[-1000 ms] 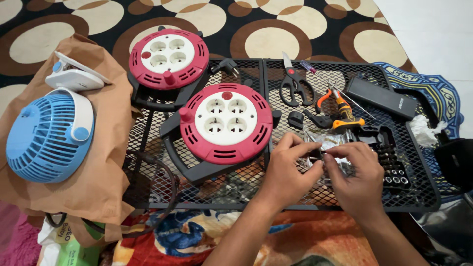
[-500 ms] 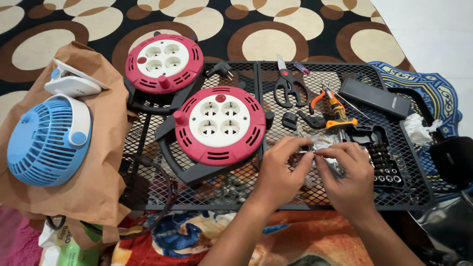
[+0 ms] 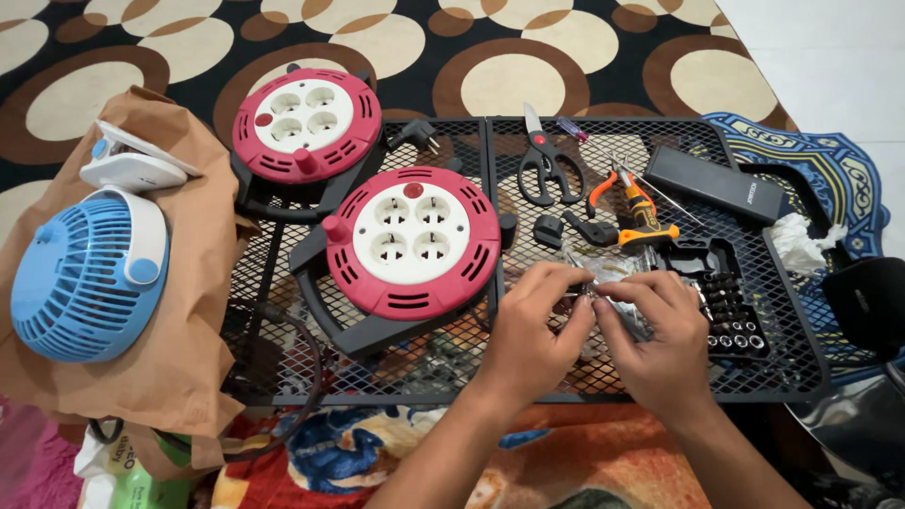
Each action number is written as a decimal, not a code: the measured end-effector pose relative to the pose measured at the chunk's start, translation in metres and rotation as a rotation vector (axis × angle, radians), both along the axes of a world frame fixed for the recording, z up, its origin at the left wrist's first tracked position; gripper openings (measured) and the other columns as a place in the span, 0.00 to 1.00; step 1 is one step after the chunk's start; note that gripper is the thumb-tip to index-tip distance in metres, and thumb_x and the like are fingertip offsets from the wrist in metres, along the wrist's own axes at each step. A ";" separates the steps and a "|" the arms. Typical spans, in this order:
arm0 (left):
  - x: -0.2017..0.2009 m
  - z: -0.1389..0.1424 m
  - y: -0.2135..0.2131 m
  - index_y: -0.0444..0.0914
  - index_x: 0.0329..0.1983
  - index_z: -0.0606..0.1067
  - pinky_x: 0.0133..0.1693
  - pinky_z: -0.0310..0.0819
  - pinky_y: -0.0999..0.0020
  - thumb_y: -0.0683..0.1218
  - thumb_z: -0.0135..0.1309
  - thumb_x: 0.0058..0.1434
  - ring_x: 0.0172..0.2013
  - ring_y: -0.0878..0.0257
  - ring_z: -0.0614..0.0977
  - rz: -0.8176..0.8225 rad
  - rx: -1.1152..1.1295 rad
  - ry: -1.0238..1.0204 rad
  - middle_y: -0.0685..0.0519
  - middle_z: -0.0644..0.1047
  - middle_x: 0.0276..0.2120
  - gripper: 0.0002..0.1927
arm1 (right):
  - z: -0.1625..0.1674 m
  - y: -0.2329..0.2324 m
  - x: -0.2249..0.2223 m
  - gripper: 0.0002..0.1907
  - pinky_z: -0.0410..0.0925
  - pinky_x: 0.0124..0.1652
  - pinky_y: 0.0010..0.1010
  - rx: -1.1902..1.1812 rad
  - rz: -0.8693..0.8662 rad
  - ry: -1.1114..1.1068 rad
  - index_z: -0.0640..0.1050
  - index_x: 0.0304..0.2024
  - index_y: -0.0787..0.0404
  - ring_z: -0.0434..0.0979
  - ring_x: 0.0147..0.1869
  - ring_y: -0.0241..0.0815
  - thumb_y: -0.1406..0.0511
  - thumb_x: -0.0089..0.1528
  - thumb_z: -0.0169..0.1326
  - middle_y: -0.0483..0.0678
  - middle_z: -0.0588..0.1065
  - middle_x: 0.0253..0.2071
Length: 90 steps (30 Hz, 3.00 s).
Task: The person sits at a small metal table and works on small electrical components, using a screwdriver to unscrew and handle parts of a disassembled multi-socket power strip. They pick up and sort small screws and fittings from a plastic case and a socket set while working on the power strip components.
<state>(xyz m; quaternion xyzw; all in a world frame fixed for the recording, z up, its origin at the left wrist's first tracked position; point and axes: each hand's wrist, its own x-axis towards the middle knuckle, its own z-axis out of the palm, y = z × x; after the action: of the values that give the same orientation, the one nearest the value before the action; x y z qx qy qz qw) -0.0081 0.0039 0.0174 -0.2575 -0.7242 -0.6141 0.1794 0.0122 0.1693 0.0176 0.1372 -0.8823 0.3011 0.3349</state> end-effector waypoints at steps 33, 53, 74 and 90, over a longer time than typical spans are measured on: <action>0.005 -0.004 0.001 0.34 0.51 0.76 0.48 0.78 0.58 0.37 0.55 0.60 0.46 0.46 0.82 0.076 -0.011 0.049 0.43 0.77 0.47 0.15 | -0.012 0.005 0.007 0.35 0.66 0.60 0.39 -0.106 -0.144 0.097 0.65 0.71 0.70 0.72 0.66 0.50 0.71 0.62 0.59 0.58 0.64 0.67; -0.014 -0.008 0.001 0.32 0.49 0.78 0.45 0.79 0.65 0.41 0.57 0.59 0.39 0.56 0.84 -0.024 0.071 -0.122 0.46 0.79 0.42 0.15 | -0.005 -0.003 0.000 0.16 0.62 0.56 0.39 0.131 -0.073 0.016 0.81 0.49 0.58 0.75 0.54 0.47 0.67 0.58 0.63 0.46 0.78 0.46; -0.014 -0.021 0.004 0.32 0.44 0.79 0.44 0.83 0.67 0.40 0.61 0.63 0.41 0.57 0.85 -0.138 0.259 -0.129 0.46 0.79 0.41 0.09 | -0.016 0.005 0.002 0.11 0.69 0.48 0.34 0.024 -0.096 0.029 0.76 0.45 0.62 0.77 0.48 0.47 0.70 0.62 0.63 0.51 0.76 0.44; -0.012 -0.023 0.002 0.35 0.40 0.83 0.38 0.79 0.67 0.43 0.64 0.61 0.34 0.60 0.84 -0.117 0.244 -0.186 0.49 0.80 0.35 0.07 | -0.016 0.002 0.003 0.12 0.71 0.44 0.31 0.040 -0.011 0.038 0.79 0.44 0.64 0.80 0.44 0.45 0.73 0.59 0.65 0.52 0.76 0.43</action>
<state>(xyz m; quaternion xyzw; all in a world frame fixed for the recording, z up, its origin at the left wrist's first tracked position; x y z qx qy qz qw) -0.0198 0.0058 -0.0055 -0.2174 -0.6416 -0.7280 0.1055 0.0157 0.1715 0.0015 0.1447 -0.8823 0.2788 0.3505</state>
